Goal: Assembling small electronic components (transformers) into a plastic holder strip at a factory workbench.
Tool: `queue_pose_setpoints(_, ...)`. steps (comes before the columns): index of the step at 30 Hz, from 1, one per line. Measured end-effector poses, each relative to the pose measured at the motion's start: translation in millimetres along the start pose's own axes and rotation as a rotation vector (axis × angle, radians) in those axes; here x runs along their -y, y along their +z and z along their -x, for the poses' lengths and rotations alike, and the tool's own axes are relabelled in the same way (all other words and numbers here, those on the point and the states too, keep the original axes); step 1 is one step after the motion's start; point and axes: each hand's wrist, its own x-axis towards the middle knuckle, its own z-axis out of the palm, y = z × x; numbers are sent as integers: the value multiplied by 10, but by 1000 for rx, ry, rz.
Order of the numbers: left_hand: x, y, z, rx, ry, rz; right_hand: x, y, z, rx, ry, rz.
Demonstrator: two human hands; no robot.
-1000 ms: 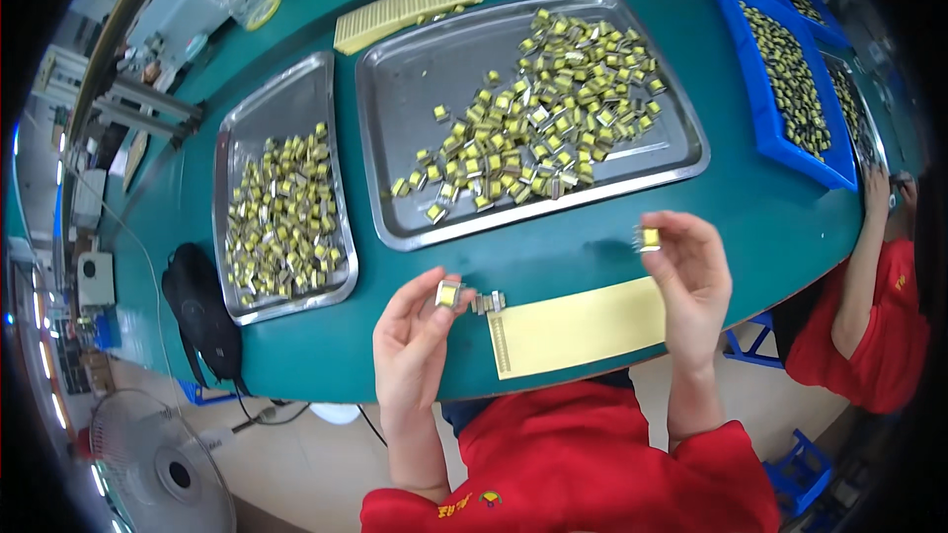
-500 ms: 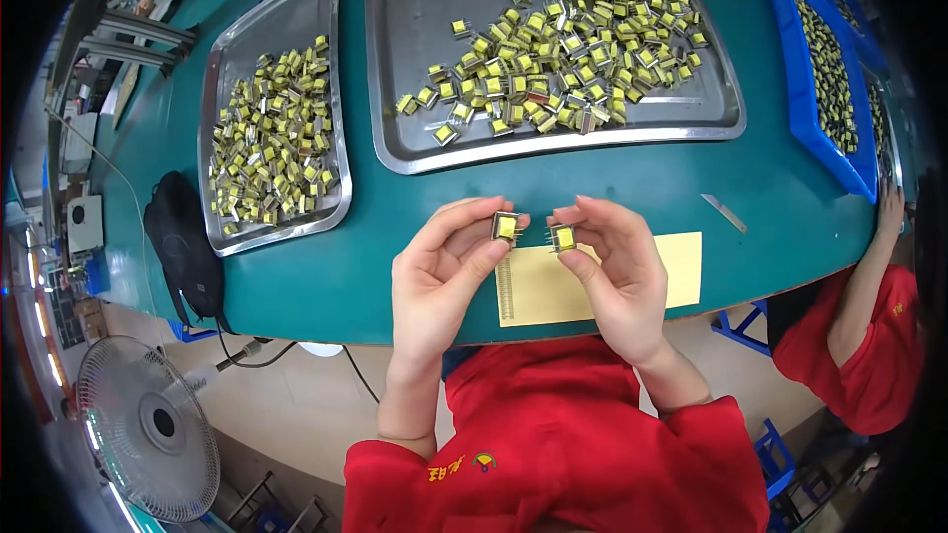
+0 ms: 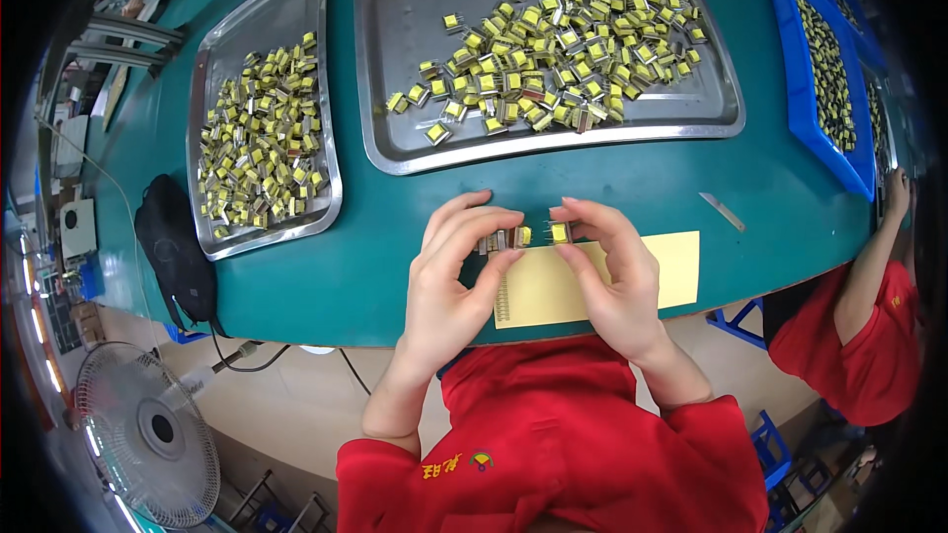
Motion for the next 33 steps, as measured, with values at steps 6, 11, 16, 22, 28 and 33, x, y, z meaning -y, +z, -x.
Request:
queue_pose_setpoints(6, -26, 22, -31, 3, 154, -215, 35, -19, -49, 30, -154, 290)
queue_pose_setpoints(11, 44, 47, -23, 53, 160, -233, 48, 21, -99, 73, -239, 377)
queue_pose_setpoints(16, 17, 28, -30, 38, 159, -270, 67, 25, -106, 101, -249, 376)
queue_pose_setpoints(22, 1, -4, -47, 52, 182, -283, 82, 33, -134, 123, -256, 370)
queue_pose_setpoints(28, -43, -54, -78, 114, 209, -350, 66, 45, -152, 132, -258, 358)
queue_pose_setpoints(33, -58, -59, -64, 150, 191, -302, 121, 7, -137, 158, -240, 351)
